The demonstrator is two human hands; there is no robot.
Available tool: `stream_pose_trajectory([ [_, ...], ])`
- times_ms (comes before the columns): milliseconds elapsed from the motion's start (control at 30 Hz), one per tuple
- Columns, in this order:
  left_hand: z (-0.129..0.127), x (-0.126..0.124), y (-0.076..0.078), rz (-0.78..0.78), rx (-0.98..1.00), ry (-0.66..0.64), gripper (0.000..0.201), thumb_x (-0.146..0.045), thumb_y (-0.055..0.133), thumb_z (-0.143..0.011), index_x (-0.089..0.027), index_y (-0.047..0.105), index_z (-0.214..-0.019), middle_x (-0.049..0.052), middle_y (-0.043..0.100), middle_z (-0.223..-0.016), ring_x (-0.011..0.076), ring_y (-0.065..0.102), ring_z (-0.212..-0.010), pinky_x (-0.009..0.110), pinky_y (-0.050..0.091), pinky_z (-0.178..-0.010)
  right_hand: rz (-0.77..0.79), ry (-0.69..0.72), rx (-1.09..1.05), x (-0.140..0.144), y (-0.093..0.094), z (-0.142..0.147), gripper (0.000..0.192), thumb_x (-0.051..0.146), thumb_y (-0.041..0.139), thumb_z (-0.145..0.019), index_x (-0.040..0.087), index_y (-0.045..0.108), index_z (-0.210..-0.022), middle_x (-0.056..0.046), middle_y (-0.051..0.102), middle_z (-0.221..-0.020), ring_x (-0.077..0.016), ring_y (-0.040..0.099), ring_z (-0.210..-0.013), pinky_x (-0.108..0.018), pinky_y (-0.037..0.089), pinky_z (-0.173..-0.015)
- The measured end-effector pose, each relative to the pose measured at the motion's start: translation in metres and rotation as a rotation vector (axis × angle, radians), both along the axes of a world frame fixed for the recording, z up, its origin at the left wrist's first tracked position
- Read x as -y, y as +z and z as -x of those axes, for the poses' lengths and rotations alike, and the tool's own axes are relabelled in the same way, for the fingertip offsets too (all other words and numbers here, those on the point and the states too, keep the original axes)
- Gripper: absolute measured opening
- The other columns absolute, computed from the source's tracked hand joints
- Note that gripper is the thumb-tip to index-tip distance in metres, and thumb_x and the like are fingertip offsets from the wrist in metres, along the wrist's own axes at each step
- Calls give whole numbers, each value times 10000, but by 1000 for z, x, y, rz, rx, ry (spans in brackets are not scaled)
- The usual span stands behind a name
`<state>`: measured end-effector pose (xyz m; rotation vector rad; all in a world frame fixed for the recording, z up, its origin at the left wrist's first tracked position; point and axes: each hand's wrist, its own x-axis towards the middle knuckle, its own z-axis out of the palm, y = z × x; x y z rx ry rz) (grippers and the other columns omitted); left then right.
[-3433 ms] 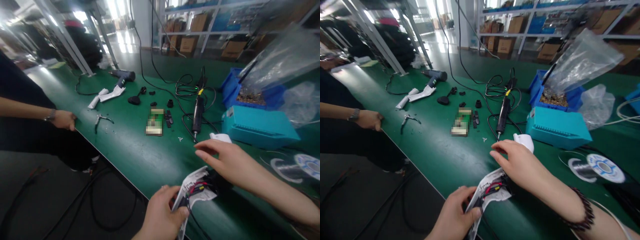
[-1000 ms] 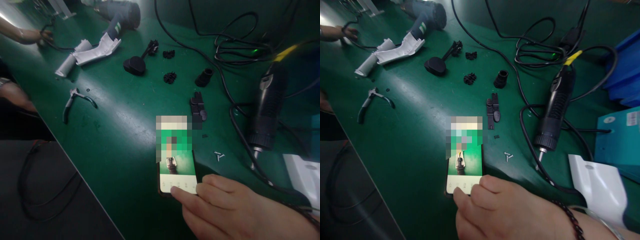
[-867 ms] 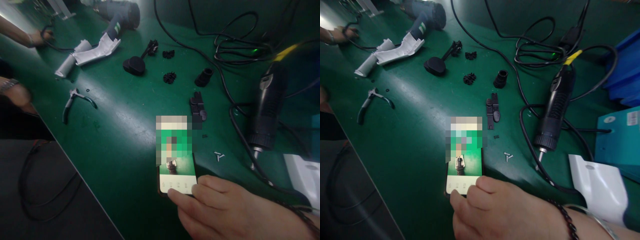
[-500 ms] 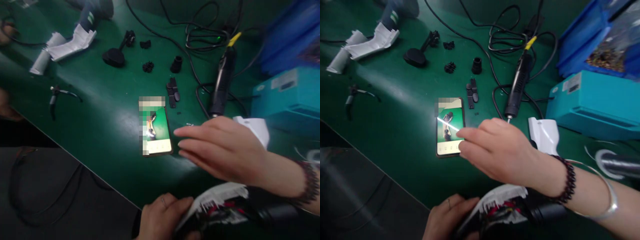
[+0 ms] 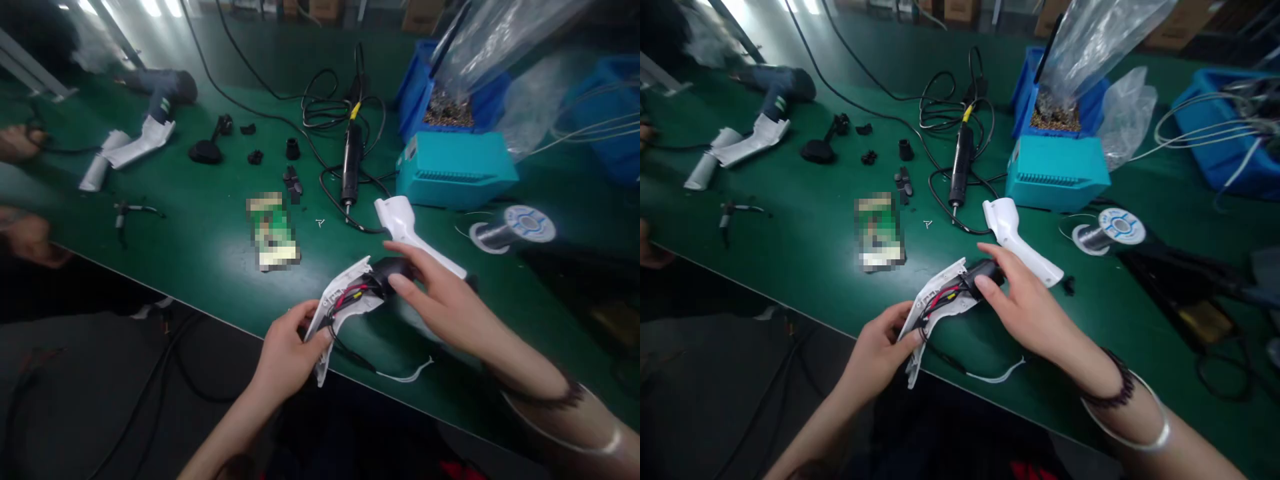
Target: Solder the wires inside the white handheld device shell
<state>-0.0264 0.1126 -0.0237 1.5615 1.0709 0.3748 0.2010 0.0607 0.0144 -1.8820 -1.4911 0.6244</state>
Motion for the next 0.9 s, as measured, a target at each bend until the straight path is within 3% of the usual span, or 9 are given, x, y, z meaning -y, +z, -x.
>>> stream_pose_trajectory([
  [67, 2, 0, -3, 53, 70, 21, 338, -285, 599, -747, -159, 615, -1060, 68, 705, -962, 206, 636, -826, 292, 492, -732, 108, 18, -370, -9, -14, -2, 579, 562, 528, -825, 191, 466, -1265, -133, 511, -1305, -279, 480, -1204, -486, 379, -1022],
  [133, 4, 2, -6, 80, 129, 43, 356, -297, 599, -754, -143, 587, -1074, 79, 706, -969, 212, 642, -860, 297, 492, -760, 200, 80, -745, -18, -21, -6, 689, 582, 639, -737, 187, 456, -1272, -138, 510, -1304, -261, 504, -1179, -444, 389, -1022],
  [233, 6, 6, -9, 84, 199, 53, 377, -323, 593, -775, -138, 548, -1100, 82, 704, -975, 210, 647, -869, 290, 491, -755, 222, 114, -1030, -22, -23, -7, 748, 475, 793, -609, 181, 494, -1228, -116, 568, -1213, -220, 582, -1048, -394, 425, -981],
  [433, 9, 10, -9, 37, 245, 88, 411, -359, 601, -770, -127, 540, -1104, 109, 681, -1046, 226, 634, -929, 323, 488, -825, 35, 122, -960, -12, -17, 3, 541, 313, 822, -583, 176, 591, -1053, -63, 637, -1018, -181, 614, -894, -331, 486, -863],
  [533, 11, 6, -4, -15, 208, -20, 420, -397, 589, -795, -139, 586, -1127, 101, 668, -1082, 241, 608, -995, 340, 467, -884, -15, 163, -864, -9, -14, 4, 564, 337, 800, -612, 168, 578, -1102, -75, 631, -1019, -196, 613, -898, -344, 495, -849],
  [667, 17, 7, 2, -170, 137, -175, 355, -430, 551, -830, -161, 667, -1031, 89, 685, -981, 237, 614, -916, 326, 484, -829, -103, 287, -823, 0, -9, 8, 695, 369, 774, -664, 204, 464, -1264, -94, 582, -1140, -213, 578, -1026, -364, 480, -899],
  [767, 22, 16, 3, -326, 104, -134, 325, -392, 522, -853, -162, 658, -1037, 95, 678, -939, 225, 615, -855, 322, 494, -796, -127, 337, -920, 7, -6, 16, 789, 417, 823, -610, 227, 434, -1269, -91, 580, -1149, -211, 584, -1021, -356, 490, -879],
  [900, 23, 27, 1, -479, 112, -55, 252, -286, 523, -853, -161, 655, -1027, 75, 665, -851, 196, 602, -757, 289, 499, -718, -92, 216, -1046, 12, -6, 27, 777, 426, 868, -534, 227, 486, -1180, -67, 615, -1080, -184, 617, -924, -315, 501, -838],
])
